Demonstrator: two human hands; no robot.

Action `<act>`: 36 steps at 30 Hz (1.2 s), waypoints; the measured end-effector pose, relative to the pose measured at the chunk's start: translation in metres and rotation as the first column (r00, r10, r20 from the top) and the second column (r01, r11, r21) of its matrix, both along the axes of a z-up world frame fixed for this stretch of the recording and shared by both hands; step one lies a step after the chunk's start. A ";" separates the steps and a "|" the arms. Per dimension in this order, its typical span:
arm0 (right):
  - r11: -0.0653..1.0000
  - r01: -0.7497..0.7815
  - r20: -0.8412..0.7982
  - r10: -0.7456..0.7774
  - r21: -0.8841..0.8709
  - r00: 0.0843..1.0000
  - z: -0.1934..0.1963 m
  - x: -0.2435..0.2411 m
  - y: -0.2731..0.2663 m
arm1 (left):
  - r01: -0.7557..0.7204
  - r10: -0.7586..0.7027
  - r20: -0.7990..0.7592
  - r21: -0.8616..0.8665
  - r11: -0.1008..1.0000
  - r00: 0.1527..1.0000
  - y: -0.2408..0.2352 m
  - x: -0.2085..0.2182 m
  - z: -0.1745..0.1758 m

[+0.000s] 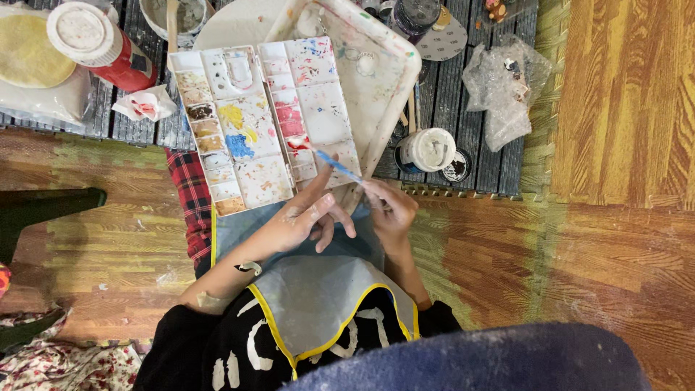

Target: The person prepares a small white ceramic ornament by handling it and a paintbrush. They open a red paint container, pour red paint into a palette, and use the brush to apply the paint to the ornament.

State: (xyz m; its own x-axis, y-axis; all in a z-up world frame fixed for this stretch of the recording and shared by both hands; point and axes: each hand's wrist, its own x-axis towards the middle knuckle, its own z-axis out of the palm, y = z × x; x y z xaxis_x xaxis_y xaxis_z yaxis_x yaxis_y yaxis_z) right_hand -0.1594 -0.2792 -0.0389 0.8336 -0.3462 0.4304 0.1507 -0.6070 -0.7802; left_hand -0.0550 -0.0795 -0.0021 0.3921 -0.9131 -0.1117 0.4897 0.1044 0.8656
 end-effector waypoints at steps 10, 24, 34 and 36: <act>0.996 -0.056 0.050 0.060 -0.066 0.997 -0.001 0.003 -0.009 | 0.010 -0.010 0.010 0.043 0.999 1.000 0.001 0.001 0.006; 0.998 -0.018 0.073 0.022 -0.058 0.997 -0.004 0.002 -0.007 | -0.004 0.002 0.054 0.047 0.999 0.999 0.003 0.002 0.009; 0.984 -0.034 0.098 0.052 -0.177 0.994 -0.006 0.009 -0.009 | -0.008 0.005 0.055 0.048 0.999 0.998 0.003 0.003 0.013; 0.986 -0.033 0.077 0.046 -0.163 0.996 -0.007 0.007 -0.009 | -0.003 0.001 0.042 0.052 0.999 0.999 0.003 0.003 0.013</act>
